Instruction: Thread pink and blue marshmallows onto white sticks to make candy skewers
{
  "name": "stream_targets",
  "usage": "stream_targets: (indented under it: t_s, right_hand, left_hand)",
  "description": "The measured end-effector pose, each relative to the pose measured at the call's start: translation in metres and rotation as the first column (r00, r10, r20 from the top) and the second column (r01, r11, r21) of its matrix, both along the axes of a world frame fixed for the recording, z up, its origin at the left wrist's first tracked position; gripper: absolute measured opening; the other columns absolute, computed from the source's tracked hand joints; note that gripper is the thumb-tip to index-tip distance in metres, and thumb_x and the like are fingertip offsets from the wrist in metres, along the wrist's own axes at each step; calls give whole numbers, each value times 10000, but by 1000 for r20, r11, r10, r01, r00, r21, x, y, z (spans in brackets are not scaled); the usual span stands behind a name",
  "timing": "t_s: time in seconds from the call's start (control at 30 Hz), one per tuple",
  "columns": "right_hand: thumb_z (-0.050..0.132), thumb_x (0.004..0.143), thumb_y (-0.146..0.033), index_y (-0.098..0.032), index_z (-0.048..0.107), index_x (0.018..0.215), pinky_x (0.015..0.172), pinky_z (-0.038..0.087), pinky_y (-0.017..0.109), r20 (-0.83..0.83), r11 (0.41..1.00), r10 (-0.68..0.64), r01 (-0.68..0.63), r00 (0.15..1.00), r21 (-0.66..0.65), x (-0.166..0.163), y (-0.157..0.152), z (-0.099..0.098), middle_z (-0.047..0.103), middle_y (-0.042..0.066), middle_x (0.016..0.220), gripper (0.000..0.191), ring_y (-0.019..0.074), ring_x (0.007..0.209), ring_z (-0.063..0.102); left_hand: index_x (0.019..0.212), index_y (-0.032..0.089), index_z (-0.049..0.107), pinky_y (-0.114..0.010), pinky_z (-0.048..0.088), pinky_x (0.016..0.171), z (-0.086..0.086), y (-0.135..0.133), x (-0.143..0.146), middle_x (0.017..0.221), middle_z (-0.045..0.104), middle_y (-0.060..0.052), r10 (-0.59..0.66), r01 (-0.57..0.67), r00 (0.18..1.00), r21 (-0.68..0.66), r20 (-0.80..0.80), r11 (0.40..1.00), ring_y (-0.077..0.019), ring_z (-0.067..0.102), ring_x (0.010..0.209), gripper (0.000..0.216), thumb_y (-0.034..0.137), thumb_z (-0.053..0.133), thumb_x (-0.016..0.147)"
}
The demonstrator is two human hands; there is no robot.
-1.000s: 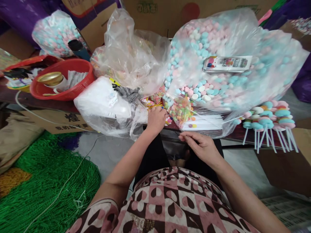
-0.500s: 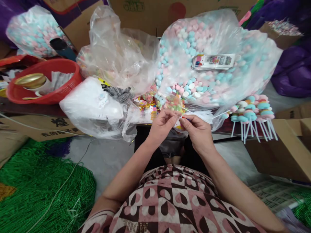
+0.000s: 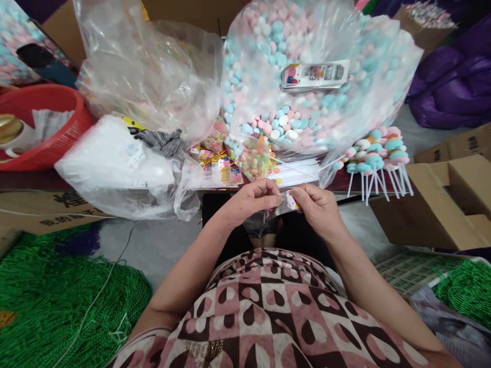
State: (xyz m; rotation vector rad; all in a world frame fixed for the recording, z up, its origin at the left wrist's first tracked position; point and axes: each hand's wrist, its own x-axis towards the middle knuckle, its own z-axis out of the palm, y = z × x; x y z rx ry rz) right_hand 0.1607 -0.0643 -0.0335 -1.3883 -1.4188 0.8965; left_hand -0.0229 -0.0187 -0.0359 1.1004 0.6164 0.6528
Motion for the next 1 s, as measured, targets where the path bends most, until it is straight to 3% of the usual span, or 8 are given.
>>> stream_targets:
  t_s: [0.1, 0.3, 0.4, 0.63, 0.77, 0.83, 0.93, 1.0]
  right_hand:
    - [668, 823, -460, -188, 590, 601, 523, 354, 227, -189, 996, -68, 56, 980, -65, 7, 0, -9, 503, -47, 539, 360, 89, 520, 428]
    - [805, 693, -341, -216, 697, 829, 525, 427, 214, -493, 987, -101, 24, 864, -161, 12, 2, -10, 627, -36, 699, 214, 93, 580, 525]
    - [811, 689, -347, -193, 661, 699, 516, 420, 220, -471, 987, -104, 31, 876, -160, 9, -1, -12, 587, -40, 590, 215, 91, 533, 511]
    - [713, 793, -482, -181, 569, 565, 431, 340, 212, -416, 971, -215, 148, 884, -188, 3, -8, -29, 463, -56, 453, 405, 67, 417, 401]
    - [789, 709, -424, -199, 683, 816, 525, 424, 220, -460, 969, -195, 99, 866, -226, 3, -6, -27, 594, -47, 594, 271, 91, 519, 516]
    - [793, 697, -399, -196, 684, 829, 529, 409, 218, -478, 969, -189, 85, 858, -230, 2, -5, -24, 580, -57, 558, 266, 89, 506, 509]
    - [751, 727, -455, -178, 626, 681, 469, 339, 217, -445, 959, -222, 111, 868, -262, 1, -3, -24, 541, -54, 478, 308, 76, 427, 441]
    - [697, 764, -517, -174, 588, 611, 458, 313, 223, -397, 955, -225, 120, 890, -272, 3, -3, -25, 524, -42, 457, 391, 77, 419, 425]
  left_hand:
    - [1017, 163, 641, -222, 434, 670, -6, -3, -4, 792, 613, 2, -60, 58, 998, -66, -30, 996, -88, 547, 684, 386, 341, 784, 706]
    - [871, 148, 656, -210, 333, 563, -15, -6, 1, 714, 535, 34, 114, -114, 978, 8, -174, 993, -59, 418, 586, 315, 409, 742, 717]
    - [931, 163, 668, -220, 299, 546, -15, -9, 4, 695, 529, 43, 148, -138, 964, 60, -220, 989, -65, 384, 567, 382, 465, 736, 707]
    - [672, 172, 546, -247, 310, 563, -22, -17, 4, 520, 462, 44, 150, -123, 941, 106, -302, 987, -83, 399, 493, 476, 608, 503, 860]
    - [651, 175, 528, -253, 363, 669, -20, -17, 2, 592, 551, 14, 110, -23, 918, 227, -380, 974, -112, 494, 615, 444, 540, 483, 899]
    - [702, 177, 543, -255, 373, 675, -21, -16, 2, 600, 551, 20, 110, -24, 913, 218, -393, 976, -115, 508, 616, 392, 506, 486, 908]
    - [1043, 208, 561, -247, 365, 613, -25, -11, 4, 589, 526, 71, 139, -102, 936, 129, -323, 986, -112, 491, 541, 317, 478, 556, 877]
    - [882, 188, 588, -249, 372, 656, -29, -7, 7, 577, 546, 52, 186, -131, 929, 185, -320, 974, -112, 501, 578, 302, 488, 549, 885]
